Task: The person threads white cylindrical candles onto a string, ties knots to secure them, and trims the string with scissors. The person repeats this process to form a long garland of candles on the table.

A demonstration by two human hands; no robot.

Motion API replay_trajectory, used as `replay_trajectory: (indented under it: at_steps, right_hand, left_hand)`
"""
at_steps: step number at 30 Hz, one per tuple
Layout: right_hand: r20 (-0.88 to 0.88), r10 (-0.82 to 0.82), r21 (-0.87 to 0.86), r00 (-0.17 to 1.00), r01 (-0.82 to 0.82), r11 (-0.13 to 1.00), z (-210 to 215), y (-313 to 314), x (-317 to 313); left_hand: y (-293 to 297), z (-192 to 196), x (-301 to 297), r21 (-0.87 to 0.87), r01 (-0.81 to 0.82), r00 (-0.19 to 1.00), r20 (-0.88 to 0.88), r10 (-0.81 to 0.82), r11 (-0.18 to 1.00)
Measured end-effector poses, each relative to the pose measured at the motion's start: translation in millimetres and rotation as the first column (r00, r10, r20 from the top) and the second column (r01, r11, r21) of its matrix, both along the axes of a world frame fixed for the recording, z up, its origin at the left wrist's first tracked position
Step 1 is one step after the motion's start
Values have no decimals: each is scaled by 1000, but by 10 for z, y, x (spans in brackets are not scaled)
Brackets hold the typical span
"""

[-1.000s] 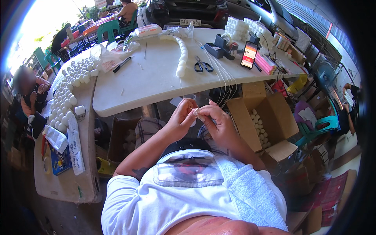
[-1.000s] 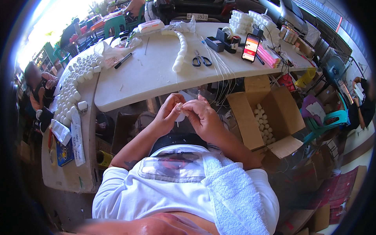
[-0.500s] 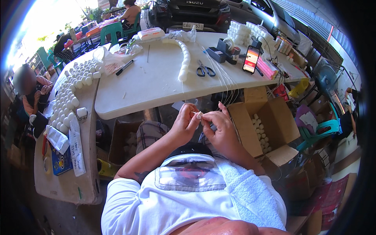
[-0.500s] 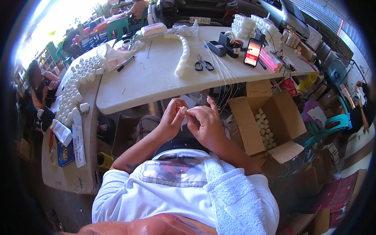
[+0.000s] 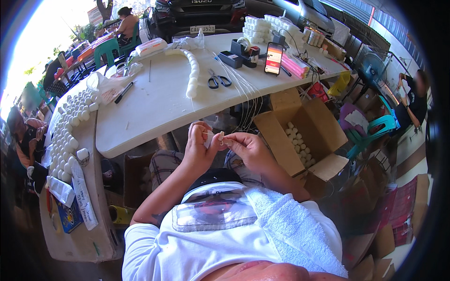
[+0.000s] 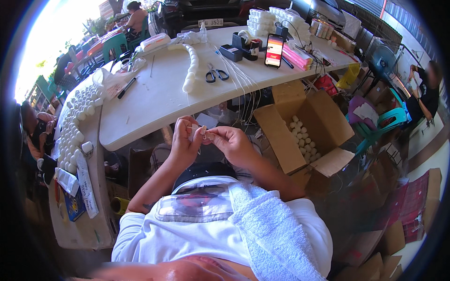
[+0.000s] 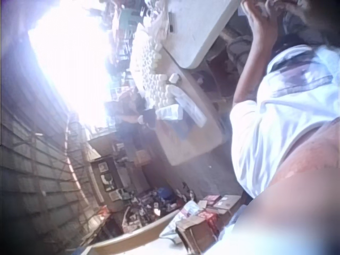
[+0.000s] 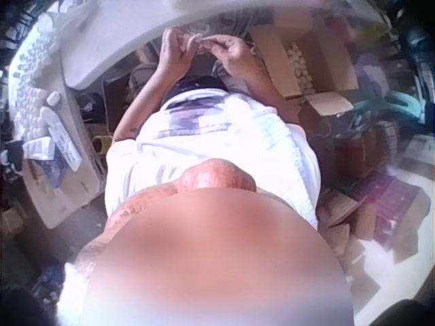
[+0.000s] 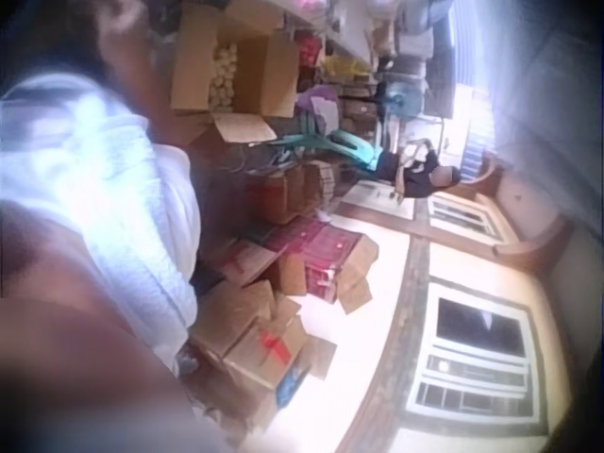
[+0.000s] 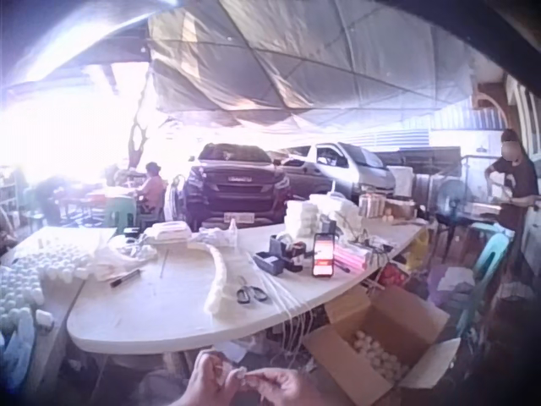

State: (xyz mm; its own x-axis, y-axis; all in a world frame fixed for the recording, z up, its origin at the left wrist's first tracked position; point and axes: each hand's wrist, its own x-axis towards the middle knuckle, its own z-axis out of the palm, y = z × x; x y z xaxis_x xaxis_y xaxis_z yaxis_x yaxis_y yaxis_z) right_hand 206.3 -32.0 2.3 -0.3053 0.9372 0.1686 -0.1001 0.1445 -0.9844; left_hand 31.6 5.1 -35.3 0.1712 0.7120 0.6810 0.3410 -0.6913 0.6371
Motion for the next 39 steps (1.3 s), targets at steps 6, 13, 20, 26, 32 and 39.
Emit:
replay_trajectory:
  at_steps: [6, 13, 20, 26, 32, 39]
  right_hand:
    - [-133, 131, 18, 982, -130, 991, -43, 36, 112]
    - [47, 49, 85, 998, -53, 995, -72, 78, 155]
    - [252, -76, 327, 965, -11, 945, -118, 118, 155]
    - [223, -45, 338, 974, -34, 940, -104, 96, 152]
    - [165, 56, 327, 985, -108, 939, -58, 107, 186]
    - [247, -78, 544, 966, -72, 836, -28, 150, 209]
  left_hand:
    - [-60, 92, 36, -109, 73, 997, 42, -68, 991]
    - [-110, 151, 27, -110, 96, 995, -8, -98, 989]
    - [-88, 75, 43, -61, 52, 999, -9, -53, 997]
    - [-92, 6, 37, -210, 147, 988, 87, -131, 967]
    - [-109, 80, -1, -369, 224, 971, 168, -172, 902]
    - [-95, 105, 17, -332, 240, 970, 126, -210, 912]
